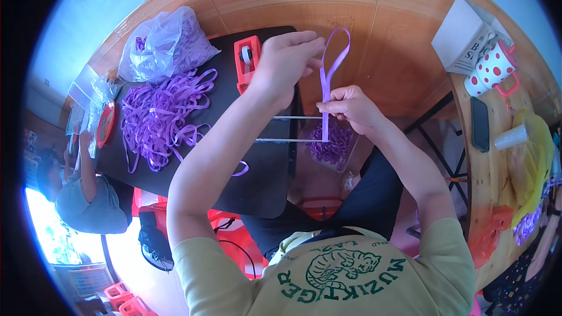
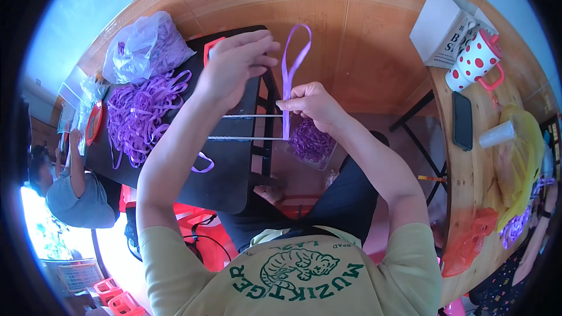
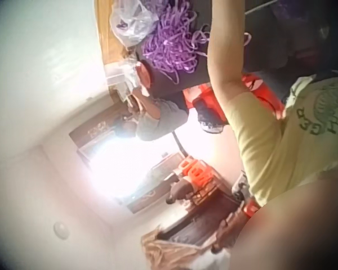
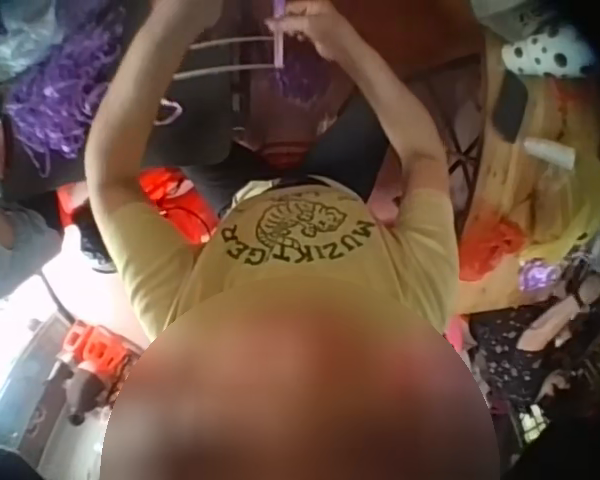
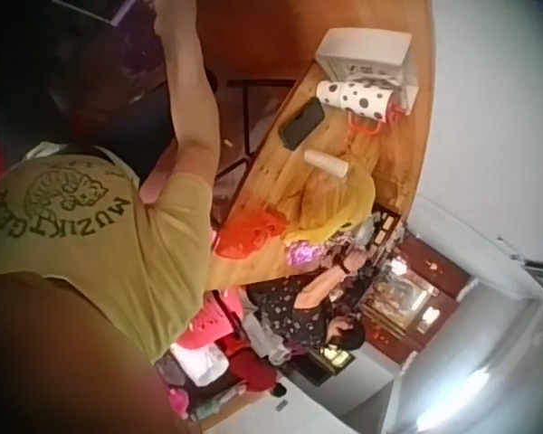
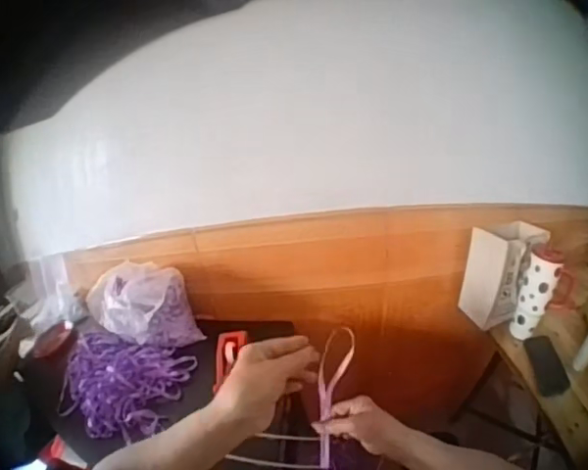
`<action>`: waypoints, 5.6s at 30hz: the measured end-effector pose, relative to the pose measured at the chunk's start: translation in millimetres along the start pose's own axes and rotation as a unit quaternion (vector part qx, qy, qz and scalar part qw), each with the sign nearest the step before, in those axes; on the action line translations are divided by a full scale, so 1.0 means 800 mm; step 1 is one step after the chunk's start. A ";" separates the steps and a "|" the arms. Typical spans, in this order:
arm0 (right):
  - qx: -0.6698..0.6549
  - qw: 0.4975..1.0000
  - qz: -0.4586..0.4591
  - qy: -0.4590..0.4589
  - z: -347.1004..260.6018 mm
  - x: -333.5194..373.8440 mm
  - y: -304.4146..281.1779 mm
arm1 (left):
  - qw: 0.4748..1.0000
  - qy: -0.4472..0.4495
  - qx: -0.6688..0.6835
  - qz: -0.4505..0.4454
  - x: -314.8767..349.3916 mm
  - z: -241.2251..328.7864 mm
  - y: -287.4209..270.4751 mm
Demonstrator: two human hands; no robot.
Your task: The recorder is wrapping purple fabric straps around a component using metal rods as a jig for assembly.
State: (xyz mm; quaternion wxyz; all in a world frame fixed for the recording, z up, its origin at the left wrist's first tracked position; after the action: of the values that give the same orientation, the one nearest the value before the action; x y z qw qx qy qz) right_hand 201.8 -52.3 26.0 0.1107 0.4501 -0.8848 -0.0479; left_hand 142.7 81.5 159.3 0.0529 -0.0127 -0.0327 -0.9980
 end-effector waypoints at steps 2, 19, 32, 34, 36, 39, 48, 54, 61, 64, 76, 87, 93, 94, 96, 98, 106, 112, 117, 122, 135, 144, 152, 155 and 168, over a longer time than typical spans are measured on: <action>-0.018 1.000 0.007 0.001 -0.001 -0.002 0.001 | 0.999 0.041 -0.016 0.006 0.041 0.019 0.003; -0.188 0.971 0.077 0.126 0.056 -0.006 0.003 | 0.946 0.193 -0.137 0.222 0.095 -0.241 0.028; -0.324 0.927 0.092 0.166 0.153 0.010 0.023 | 0.972 0.168 0.104 0.127 0.061 -0.250 0.032; -0.335 0.921 0.105 0.170 0.156 0.024 0.031 | 0.976 0.010 0.170 0.135 0.067 -0.251 0.033; -0.316 0.915 0.070 0.240 0.171 0.044 0.034 | 0.978 0.054 0.153 0.134 0.065 -0.252 0.032; -0.165 0.953 0.142 0.210 0.207 0.067 0.018 | 0.973 0.120 0.149 0.128 0.057 -0.256 0.034; 0.143 0.915 0.339 -0.164 0.158 0.099 0.018 | 0.959 0.117 0.234 0.110 0.059 -0.264 0.032; 0.267 0.804 0.393 -0.357 0.114 0.110 0.043 | 0.956 0.117 0.254 0.095 0.059 -0.267 0.032; 0.441 0.783 0.310 -0.310 0.101 0.090 0.068 | 0.953 0.122 0.269 0.069 0.060 -0.265 0.031; 0.374 0.837 0.294 -0.269 0.140 0.065 0.047 | 0.953 0.110 0.271 0.081 0.061 -0.267 0.034; 0.273 0.939 0.139 -0.157 0.253 0.121 0.072 | 0.964 0.095 0.224 0.104 0.060 -0.262 0.033; 0.078 0.994 -0.018 -0.079 0.234 0.173 0.115 | 0.960 0.052 0.263 0.078 0.085 -0.266 0.034; 0.075 0.992 -0.035 -0.093 0.221 0.181 0.118 | 0.945 -0.020 0.320 0.062 0.114 -0.268 0.041; 0.075 0.992 -0.036 -0.093 0.220 0.180 0.118 | 0.947 -0.023 0.315 0.062 0.116 -0.267 0.041; 0.169 0.982 -0.022 -0.080 0.220 0.180 0.117 | 0.948 -0.024 0.311 0.062 0.119 -0.264 0.040; 0.259 0.957 0.011 -0.131 0.229 0.177 0.114 | 0.945 -0.036 0.319 0.068 0.120 -0.260 0.042; 0.318 0.859 0.247 -0.316 0.161 0.193 0.093 | 0.946 -0.038 0.307 0.096 0.133 -0.246 0.048; 0.347 0.823 0.279 -0.352 0.097 0.159 0.071 | 0.943 -0.016 0.310 0.116 0.139 -0.237 0.053; 0.384 0.791 0.269 -0.394 0.066 0.142 0.070 | 0.934 -0.011 0.334 0.127 0.140 -0.231 0.057; 0.433 0.746 0.257 -0.437 0.041 0.125 0.063 | 0.935 0.007 0.328 0.133 0.145 -0.209 0.060; 0.517 0.721 0.074 -0.456 -0.018 0.099 0.073 | 0.966 0.027 0.230 0.112 0.160 -0.148 0.052; 0.501 0.717 0.062 -0.480 -0.013 0.099 0.077 | 0.997 0.008 -0.042 0.065 0.208 -0.111 0.041; 0.551 0.655 0.101 -0.507 0.005 0.103 0.088 | 0.950 0.161 -0.250 0.097 0.247 -0.088 0.029; 0.562 0.648 0.100 -0.504 0.007 0.111 0.094 | 0.990 0.070 -0.110 0.046 0.246 -0.099 0.028; 0.596 0.589 0.105 -0.536 0.009 0.132 0.104 | 0.995 0.092 -0.045 -0.016 0.248 -0.127 0.037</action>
State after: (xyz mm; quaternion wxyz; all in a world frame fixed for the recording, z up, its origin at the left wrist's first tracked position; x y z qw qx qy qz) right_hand 74.6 -88.2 50.8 -0.6726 0.2123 -0.6559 0.2692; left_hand -53.5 24.7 65.5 0.0388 0.0769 0.0173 -0.9961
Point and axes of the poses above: each hand's wrist, its own x-axis away from the middle knuckle, its own y-axis out of the palm, z = x × y, the point moved 3 cm from there along -x, towards the middle knuckle, and after that the axes turned 6 degrees about -z, right-handed, at the moved point
